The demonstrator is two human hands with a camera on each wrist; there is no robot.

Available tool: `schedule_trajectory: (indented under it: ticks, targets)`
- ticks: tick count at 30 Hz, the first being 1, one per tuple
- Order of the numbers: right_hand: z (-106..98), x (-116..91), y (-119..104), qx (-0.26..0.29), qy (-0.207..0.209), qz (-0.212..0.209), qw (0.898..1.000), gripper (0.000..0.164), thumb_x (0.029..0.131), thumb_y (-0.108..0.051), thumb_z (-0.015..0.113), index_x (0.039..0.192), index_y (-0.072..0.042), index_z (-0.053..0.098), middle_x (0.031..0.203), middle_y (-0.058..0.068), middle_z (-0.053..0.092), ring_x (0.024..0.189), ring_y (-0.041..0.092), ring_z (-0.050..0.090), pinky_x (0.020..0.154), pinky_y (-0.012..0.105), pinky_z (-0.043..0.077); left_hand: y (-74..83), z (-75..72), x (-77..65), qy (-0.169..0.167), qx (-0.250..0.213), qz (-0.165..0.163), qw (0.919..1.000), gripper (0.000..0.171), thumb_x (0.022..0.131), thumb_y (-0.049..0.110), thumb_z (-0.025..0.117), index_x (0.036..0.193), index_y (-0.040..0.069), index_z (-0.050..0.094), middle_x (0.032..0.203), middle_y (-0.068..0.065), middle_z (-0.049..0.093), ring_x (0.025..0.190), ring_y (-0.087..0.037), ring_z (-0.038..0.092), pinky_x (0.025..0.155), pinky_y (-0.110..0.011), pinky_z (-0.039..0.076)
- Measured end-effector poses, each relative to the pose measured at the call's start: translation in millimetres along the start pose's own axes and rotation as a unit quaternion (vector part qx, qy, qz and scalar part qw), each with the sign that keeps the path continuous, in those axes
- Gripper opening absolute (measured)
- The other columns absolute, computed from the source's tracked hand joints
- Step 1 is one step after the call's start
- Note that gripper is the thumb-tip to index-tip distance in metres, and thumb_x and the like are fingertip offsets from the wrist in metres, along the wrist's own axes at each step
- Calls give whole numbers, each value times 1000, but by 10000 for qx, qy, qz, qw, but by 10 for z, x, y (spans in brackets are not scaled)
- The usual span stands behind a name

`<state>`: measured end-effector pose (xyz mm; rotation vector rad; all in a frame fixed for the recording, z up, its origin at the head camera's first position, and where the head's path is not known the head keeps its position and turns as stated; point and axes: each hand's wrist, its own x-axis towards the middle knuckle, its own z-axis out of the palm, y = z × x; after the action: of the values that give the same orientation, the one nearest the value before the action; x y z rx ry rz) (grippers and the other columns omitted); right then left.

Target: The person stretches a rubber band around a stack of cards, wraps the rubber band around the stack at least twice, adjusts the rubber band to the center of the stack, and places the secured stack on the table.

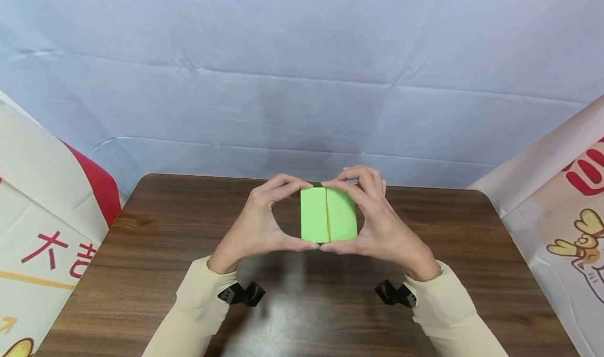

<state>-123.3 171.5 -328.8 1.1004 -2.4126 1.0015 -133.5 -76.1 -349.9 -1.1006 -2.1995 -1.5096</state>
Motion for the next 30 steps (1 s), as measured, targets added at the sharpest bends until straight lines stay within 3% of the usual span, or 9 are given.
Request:
schedule_trajectory:
  ticks: [6,16,21,30]
  targets:
    - [-95,-27,9,-15,-277,-12,9996,100,56,-32,100,143,-17,54,136,4,44,130,29,28,99,56,30,-4,-1,-3,-40,-33,-16,10000,82,54,24,102,128,11,68,119,4,63,109,-14,60,94,-36,50]
    - [-48,-20,30,132,-56,-38,9999,91,54,-33,101,133,-15,60,131,3,49,129,28,29,100,56,31,-6,9,-2,-49,-141,5,9999,81,54,23,102,126,10,69,118,3,63,111,-15,60,96,-37,50]
    - [-30,-16,37,95,27,-28,9999,92,51,-35,102,131,-16,61,131,2,50,128,28,30,101,57,26,-4,12,-6,-68,-118,-11,9999,83,53,24,103,126,11,68,118,3,64,112,-14,60,96,-37,50]
    - [-56,-17,17,95,-163,65,9998,93,54,-36,101,135,-18,59,133,1,48,131,27,27,101,59,28,-9,6,-14,-67,-128,-73,9999,81,53,25,102,126,12,68,118,6,63,111,-14,60,96,-37,49]
